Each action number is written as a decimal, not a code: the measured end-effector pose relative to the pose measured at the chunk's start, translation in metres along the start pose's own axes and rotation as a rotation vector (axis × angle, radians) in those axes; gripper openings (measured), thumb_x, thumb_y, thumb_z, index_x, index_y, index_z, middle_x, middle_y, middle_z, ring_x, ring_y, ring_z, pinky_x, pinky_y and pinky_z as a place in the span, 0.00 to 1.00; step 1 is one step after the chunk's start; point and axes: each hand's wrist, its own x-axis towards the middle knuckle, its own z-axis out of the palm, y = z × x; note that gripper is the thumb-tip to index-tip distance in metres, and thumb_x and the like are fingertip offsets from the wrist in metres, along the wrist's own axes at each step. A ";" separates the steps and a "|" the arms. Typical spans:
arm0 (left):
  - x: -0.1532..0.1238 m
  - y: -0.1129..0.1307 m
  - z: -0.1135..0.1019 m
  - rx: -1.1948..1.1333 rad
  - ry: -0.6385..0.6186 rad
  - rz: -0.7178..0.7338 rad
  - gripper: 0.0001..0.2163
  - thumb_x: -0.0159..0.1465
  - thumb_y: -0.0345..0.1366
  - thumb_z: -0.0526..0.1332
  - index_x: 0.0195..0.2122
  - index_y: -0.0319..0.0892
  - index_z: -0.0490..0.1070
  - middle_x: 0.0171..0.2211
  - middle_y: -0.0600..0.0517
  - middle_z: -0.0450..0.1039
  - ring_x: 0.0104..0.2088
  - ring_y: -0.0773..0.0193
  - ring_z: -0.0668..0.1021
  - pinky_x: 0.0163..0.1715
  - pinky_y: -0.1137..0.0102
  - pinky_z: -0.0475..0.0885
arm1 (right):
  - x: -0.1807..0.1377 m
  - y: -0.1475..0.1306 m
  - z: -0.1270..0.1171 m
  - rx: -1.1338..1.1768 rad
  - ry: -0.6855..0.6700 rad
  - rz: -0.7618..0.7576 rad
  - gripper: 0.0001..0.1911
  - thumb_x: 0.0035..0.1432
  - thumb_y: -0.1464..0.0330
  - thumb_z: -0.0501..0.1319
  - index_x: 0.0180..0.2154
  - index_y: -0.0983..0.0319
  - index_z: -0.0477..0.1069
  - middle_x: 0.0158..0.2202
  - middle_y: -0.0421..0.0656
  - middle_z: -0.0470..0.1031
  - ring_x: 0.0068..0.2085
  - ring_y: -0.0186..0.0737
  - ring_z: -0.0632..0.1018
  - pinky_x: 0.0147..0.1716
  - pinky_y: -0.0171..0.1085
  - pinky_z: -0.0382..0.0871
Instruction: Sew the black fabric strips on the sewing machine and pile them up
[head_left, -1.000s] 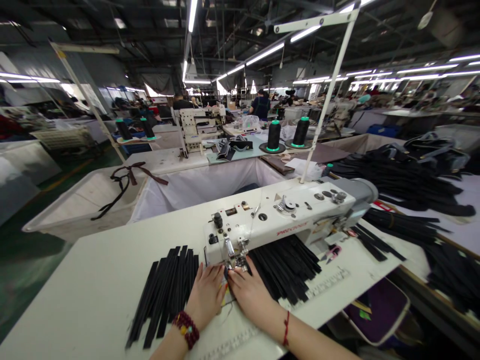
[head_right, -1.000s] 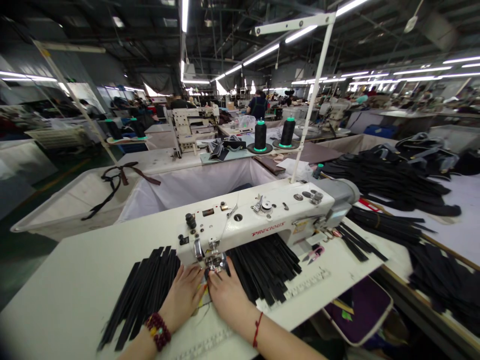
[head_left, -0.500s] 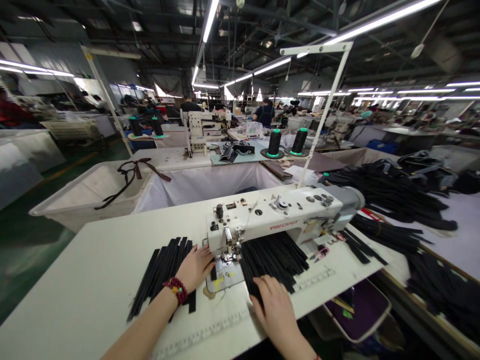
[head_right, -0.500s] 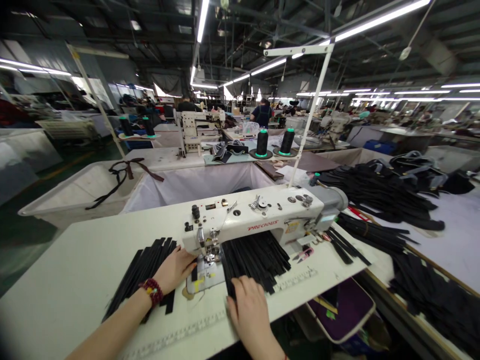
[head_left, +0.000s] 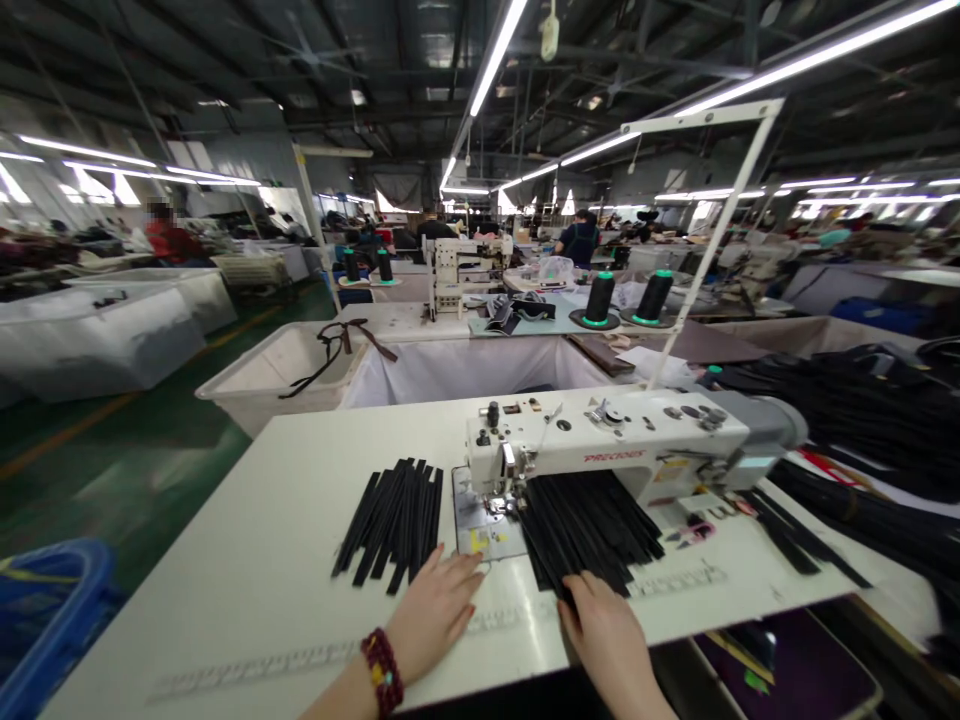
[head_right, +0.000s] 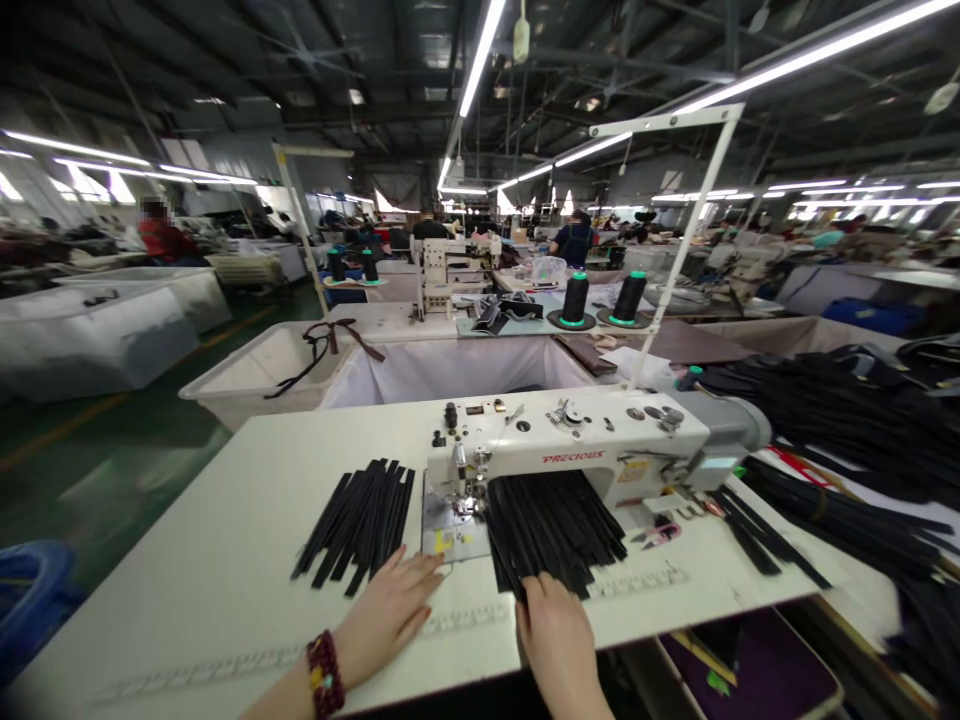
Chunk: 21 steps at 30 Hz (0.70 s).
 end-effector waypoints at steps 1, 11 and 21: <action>0.003 0.009 0.001 -0.016 -0.007 0.002 0.21 0.64 0.25 0.58 0.59 0.43 0.66 0.63 0.45 0.68 0.61 0.54 0.71 0.65 0.48 0.60 | -0.004 0.002 -0.001 -0.007 0.023 -0.006 0.08 0.63 0.73 0.54 0.34 0.59 0.70 0.31 0.45 0.74 0.33 0.46 0.78 0.33 0.41 0.67; 0.020 0.022 0.024 -0.072 0.125 -0.094 0.30 0.64 0.25 0.55 0.68 0.40 0.53 0.68 0.41 0.59 0.65 0.53 0.67 0.63 0.52 0.66 | -0.013 -0.030 -0.015 0.175 0.271 -0.321 0.16 0.70 0.74 0.47 0.46 0.61 0.72 0.31 0.45 0.75 0.31 0.40 0.77 0.28 0.35 0.69; 0.030 -0.010 0.027 0.056 0.105 -0.123 0.21 0.65 0.27 0.57 0.59 0.41 0.68 0.63 0.43 0.67 0.62 0.50 0.71 0.61 0.45 0.66 | 0.013 -0.064 0.011 0.369 0.360 -0.362 0.18 0.73 0.70 0.46 0.47 0.60 0.75 0.43 0.45 0.79 0.45 0.43 0.76 0.50 0.42 0.69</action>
